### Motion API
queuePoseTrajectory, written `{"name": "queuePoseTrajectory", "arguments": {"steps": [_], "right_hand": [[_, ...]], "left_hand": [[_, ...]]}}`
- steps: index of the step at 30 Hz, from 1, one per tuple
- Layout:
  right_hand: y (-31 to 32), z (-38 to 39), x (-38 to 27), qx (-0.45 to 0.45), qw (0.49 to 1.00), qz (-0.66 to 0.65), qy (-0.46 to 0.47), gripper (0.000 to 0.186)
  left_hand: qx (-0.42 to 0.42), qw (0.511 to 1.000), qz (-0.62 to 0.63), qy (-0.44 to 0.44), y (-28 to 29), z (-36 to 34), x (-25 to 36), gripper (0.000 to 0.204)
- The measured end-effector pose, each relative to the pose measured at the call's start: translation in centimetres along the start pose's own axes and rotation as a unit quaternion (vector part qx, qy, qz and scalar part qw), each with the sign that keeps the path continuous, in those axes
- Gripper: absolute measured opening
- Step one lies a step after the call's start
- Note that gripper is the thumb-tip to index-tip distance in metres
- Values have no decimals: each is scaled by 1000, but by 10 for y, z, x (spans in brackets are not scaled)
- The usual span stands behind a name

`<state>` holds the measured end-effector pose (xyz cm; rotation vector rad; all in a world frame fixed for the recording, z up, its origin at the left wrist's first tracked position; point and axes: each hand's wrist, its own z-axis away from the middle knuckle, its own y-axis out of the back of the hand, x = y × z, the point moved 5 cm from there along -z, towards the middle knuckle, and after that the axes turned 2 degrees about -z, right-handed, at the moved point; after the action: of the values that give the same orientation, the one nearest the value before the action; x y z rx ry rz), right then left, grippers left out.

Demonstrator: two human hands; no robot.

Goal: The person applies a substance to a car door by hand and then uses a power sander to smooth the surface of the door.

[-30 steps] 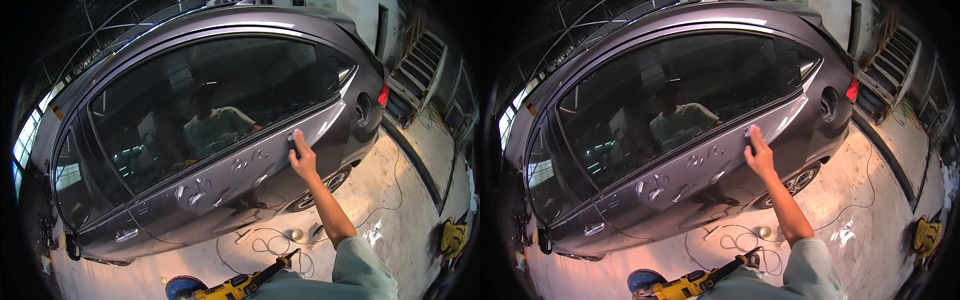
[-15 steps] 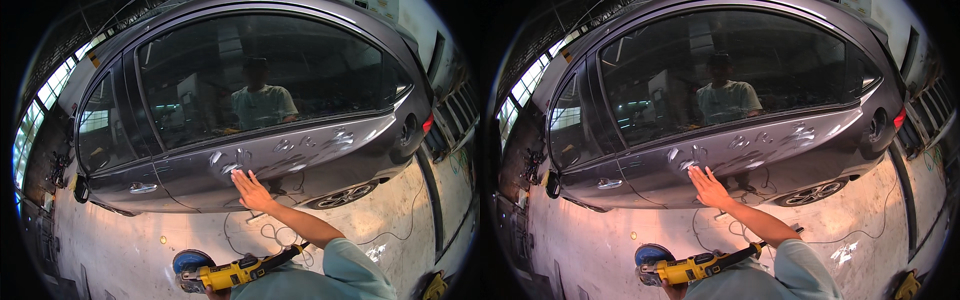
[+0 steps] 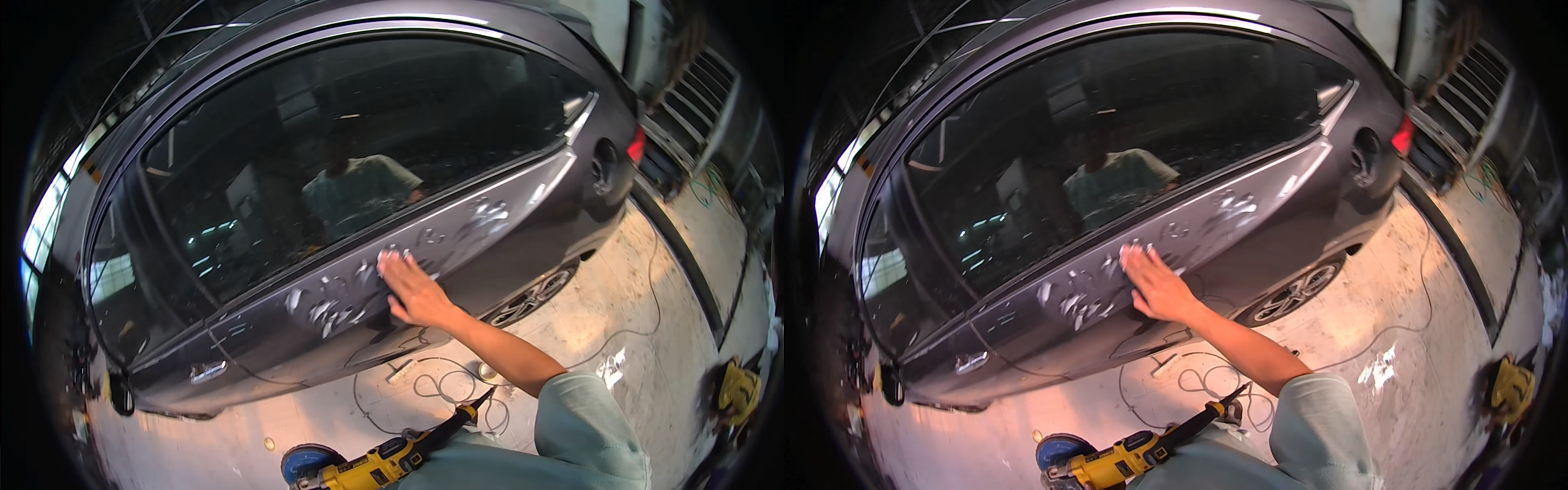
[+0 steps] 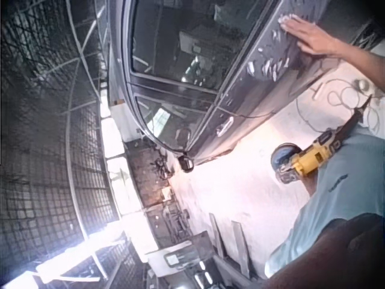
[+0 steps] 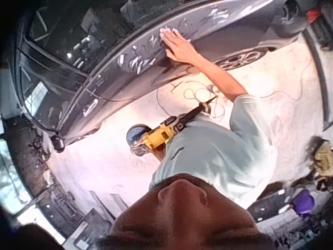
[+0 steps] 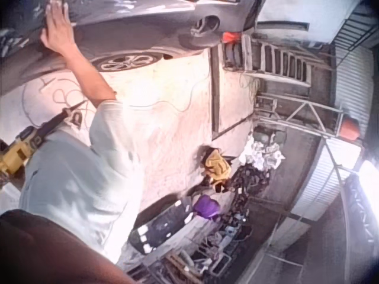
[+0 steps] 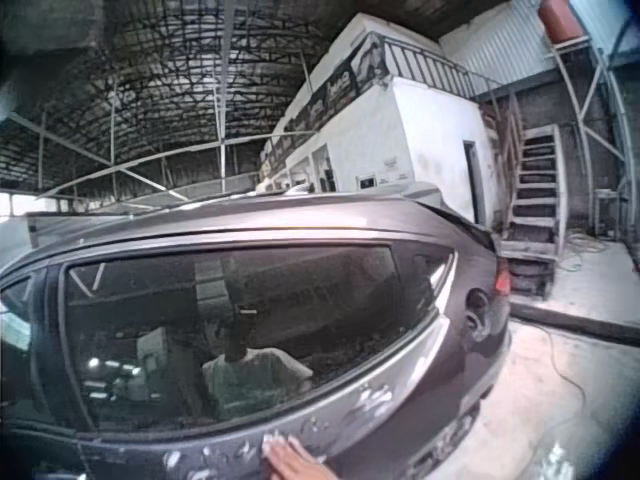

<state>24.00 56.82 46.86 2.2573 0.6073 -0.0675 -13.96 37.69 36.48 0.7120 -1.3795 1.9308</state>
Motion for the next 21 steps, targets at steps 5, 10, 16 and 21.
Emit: {"name": "queuePoseTrajectory", "arguments": {"steps": [5, 10, 16, 21], "right_hand": [[46, 31, 52, 40, 995, 14, -94, 68], [126, 57, 144, 236, 919, 147, -278, 65], [164, 73, 176, 230, 930, 116, -261, 64], [126, 69, 144, 23, 983, 128, -127, 68]], "left_hand": [[-41, 998, -22, 38, -26, -23, -17, 63], [-65, 996, -35, 58, -47, -29, -32, 63], [-72, 994, -41, 66, -61, -33, -43, 63], [-68, 995, -44, 65, -66, -33, -50, 63]]}}
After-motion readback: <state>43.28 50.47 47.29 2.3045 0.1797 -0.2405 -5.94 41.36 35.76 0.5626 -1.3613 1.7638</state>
